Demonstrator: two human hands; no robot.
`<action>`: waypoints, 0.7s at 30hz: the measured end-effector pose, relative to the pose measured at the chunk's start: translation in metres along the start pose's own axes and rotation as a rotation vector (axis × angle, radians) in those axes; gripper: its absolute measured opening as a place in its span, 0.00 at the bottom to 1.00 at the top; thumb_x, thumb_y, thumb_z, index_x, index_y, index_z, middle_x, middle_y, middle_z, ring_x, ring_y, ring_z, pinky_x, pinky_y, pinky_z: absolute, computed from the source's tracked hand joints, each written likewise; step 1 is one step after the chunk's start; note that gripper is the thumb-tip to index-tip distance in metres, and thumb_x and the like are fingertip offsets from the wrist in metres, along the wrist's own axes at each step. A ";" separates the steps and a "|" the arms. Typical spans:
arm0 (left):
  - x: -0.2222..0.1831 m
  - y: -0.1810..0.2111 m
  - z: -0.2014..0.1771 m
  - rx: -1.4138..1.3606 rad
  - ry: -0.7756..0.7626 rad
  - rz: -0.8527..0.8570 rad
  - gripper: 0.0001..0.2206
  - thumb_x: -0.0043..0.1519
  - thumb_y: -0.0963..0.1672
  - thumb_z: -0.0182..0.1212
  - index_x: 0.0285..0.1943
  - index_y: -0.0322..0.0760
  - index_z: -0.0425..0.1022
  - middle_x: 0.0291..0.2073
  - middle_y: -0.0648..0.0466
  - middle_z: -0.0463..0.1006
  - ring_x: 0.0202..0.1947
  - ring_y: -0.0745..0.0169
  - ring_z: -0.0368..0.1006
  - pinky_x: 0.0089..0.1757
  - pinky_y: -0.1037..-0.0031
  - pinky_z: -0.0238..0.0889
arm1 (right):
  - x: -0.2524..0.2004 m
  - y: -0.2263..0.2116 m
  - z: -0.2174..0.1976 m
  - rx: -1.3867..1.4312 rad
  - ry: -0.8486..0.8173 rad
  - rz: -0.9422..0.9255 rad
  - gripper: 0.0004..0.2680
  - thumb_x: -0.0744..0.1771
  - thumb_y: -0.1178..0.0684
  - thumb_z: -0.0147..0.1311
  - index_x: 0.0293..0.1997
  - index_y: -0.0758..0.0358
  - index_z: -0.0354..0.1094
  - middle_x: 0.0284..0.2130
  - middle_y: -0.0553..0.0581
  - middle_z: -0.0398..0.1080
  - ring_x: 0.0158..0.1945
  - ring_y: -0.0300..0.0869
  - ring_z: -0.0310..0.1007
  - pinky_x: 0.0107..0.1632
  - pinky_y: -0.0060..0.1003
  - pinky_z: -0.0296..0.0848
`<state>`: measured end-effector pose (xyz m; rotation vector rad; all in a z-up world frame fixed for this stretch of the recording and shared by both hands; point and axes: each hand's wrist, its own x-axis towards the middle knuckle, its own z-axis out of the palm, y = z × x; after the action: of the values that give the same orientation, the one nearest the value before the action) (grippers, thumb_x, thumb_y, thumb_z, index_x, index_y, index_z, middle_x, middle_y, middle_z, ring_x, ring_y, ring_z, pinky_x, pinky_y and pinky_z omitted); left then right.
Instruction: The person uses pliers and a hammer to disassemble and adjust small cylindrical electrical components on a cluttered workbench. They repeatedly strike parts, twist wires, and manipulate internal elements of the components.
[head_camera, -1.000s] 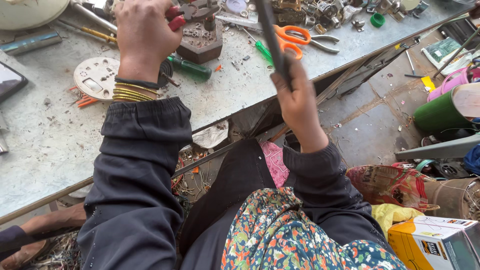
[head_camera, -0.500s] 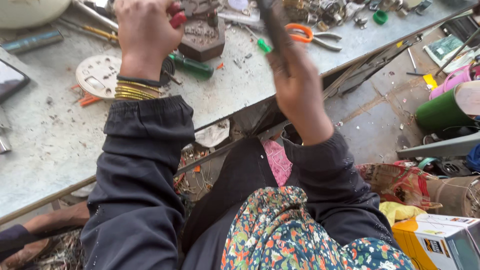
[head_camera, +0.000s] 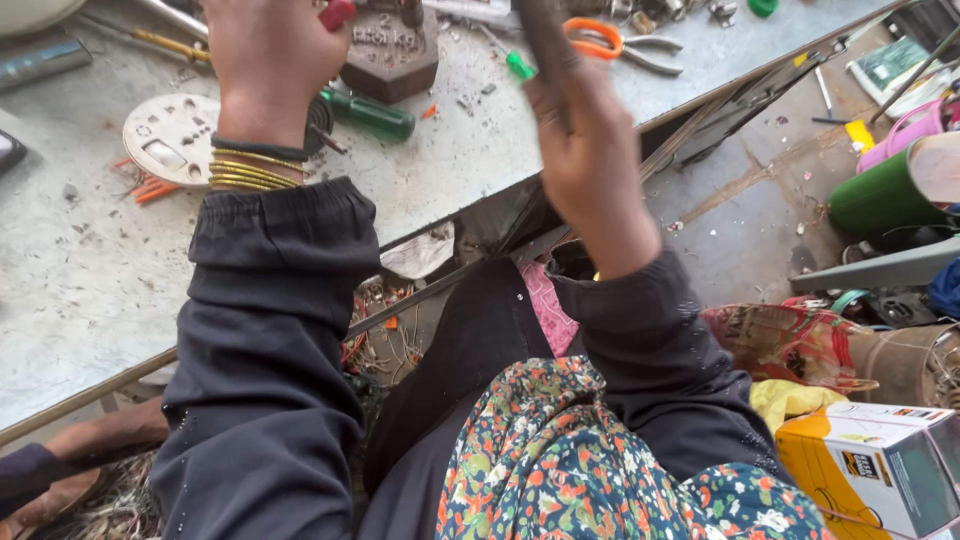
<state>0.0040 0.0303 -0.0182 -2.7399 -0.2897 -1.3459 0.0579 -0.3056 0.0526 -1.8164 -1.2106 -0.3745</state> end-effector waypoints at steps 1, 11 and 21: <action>-0.003 0.000 0.000 0.011 0.021 0.010 0.08 0.56 0.45 0.74 0.36 0.38 0.82 0.27 0.54 0.77 0.28 0.54 0.74 0.33 0.62 0.67 | -0.002 -0.001 -0.008 -0.003 0.034 -0.068 0.16 0.77 0.61 0.53 0.74 0.56 0.55 0.54 0.60 0.74 0.53 0.43 0.79 0.56 0.36 0.76; 0.006 0.005 -0.005 0.013 0.058 0.050 0.09 0.57 0.47 0.75 0.32 0.41 0.80 0.27 0.53 0.77 0.30 0.52 0.75 0.37 0.59 0.66 | 0.007 0.003 0.011 -0.115 -0.060 -0.105 0.18 0.73 0.62 0.55 0.72 0.54 0.58 0.61 0.65 0.72 0.63 0.52 0.74 0.62 0.43 0.75; 0.000 0.004 0.003 0.001 0.043 0.024 0.04 0.55 0.43 0.71 0.36 0.42 0.81 0.31 0.55 0.77 0.36 0.52 0.72 0.43 0.57 0.60 | -0.005 0.016 0.023 0.145 0.089 -0.006 0.18 0.75 0.62 0.52 0.75 0.55 0.56 0.64 0.64 0.71 0.61 0.44 0.77 0.58 0.35 0.78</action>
<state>0.0073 0.0266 -0.0204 -2.7004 -0.2533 -1.3965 0.0644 -0.2918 0.0281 -1.6559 -1.1522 -0.3578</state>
